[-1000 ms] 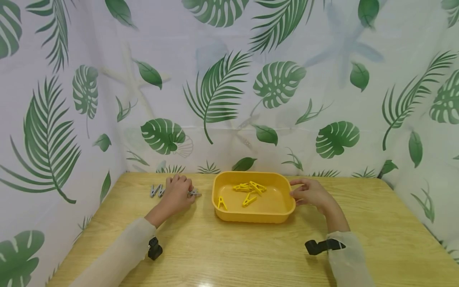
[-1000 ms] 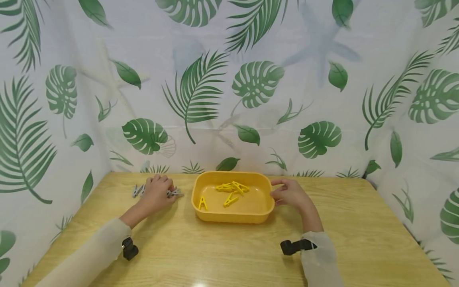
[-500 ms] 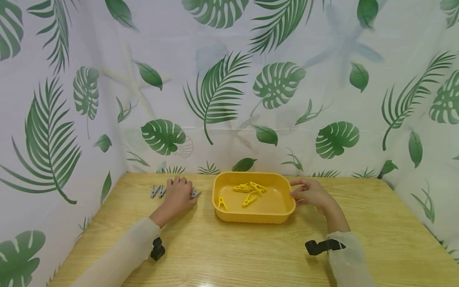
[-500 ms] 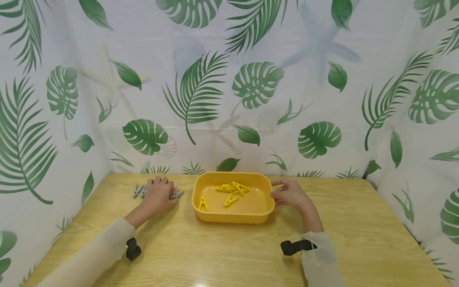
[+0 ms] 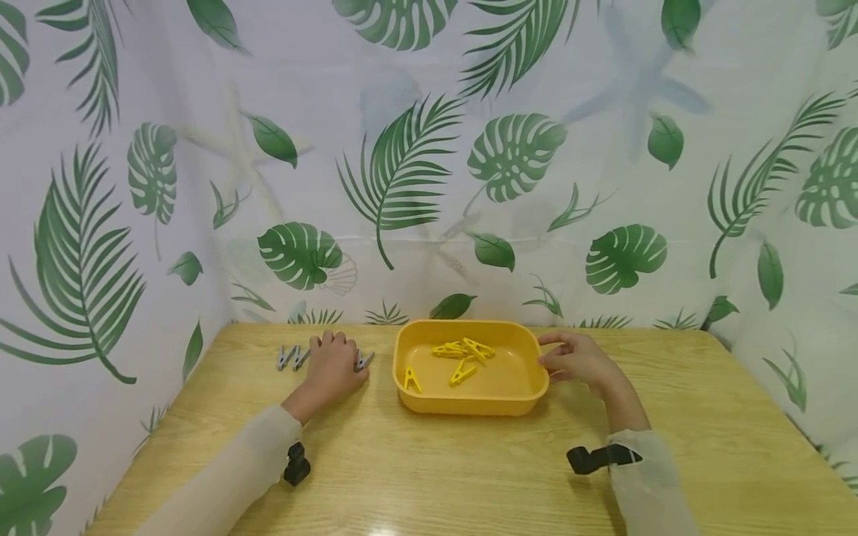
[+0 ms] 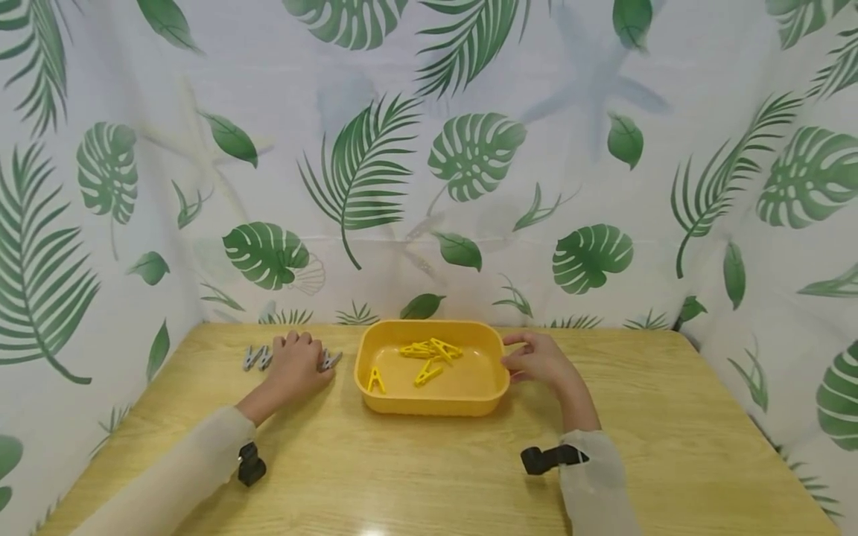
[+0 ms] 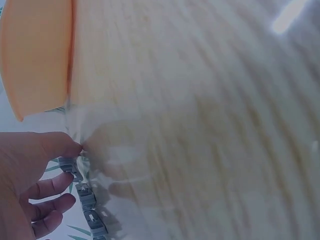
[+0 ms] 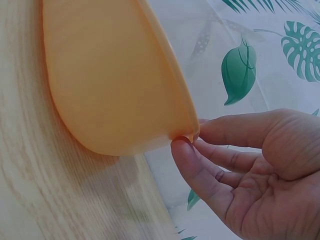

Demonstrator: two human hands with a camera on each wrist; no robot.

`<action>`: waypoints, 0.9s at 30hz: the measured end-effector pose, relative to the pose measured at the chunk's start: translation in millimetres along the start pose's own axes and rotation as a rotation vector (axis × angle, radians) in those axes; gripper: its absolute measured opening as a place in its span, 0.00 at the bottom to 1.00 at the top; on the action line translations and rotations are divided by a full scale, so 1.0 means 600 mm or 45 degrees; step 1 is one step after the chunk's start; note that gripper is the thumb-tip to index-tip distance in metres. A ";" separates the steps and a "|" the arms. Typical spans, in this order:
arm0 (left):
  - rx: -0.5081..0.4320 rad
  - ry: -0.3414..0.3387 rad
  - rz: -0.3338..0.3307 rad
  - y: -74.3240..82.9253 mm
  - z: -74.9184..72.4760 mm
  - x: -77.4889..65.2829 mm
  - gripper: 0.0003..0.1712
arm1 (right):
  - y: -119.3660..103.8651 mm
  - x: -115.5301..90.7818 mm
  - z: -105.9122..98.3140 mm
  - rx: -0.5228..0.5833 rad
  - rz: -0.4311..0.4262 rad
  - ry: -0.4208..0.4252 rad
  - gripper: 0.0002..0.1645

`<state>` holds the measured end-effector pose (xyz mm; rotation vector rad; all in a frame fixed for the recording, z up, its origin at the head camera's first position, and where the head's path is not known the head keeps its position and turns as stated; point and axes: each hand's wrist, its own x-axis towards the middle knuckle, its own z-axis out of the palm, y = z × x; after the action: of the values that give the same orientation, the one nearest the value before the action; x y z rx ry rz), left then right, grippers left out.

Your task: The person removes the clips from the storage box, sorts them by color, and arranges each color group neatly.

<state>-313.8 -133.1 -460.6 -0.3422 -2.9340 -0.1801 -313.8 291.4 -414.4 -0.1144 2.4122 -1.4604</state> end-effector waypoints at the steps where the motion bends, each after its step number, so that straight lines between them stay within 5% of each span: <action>1: 0.003 0.001 -0.005 0.000 0.001 0.000 0.22 | 0.000 0.000 0.001 -0.001 0.002 0.001 0.31; 27: -0.001 -0.002 -0.086 0.005 -0.004 0.003 0.25 | 0.000 -0.002 -0.001 0.014 -0.003 0.001 0.31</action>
<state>-314.3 -129.9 -457.6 -0.2433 -2.9489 -0.1905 -313.2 292.2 -413.8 -0.1146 2.4057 -1.4747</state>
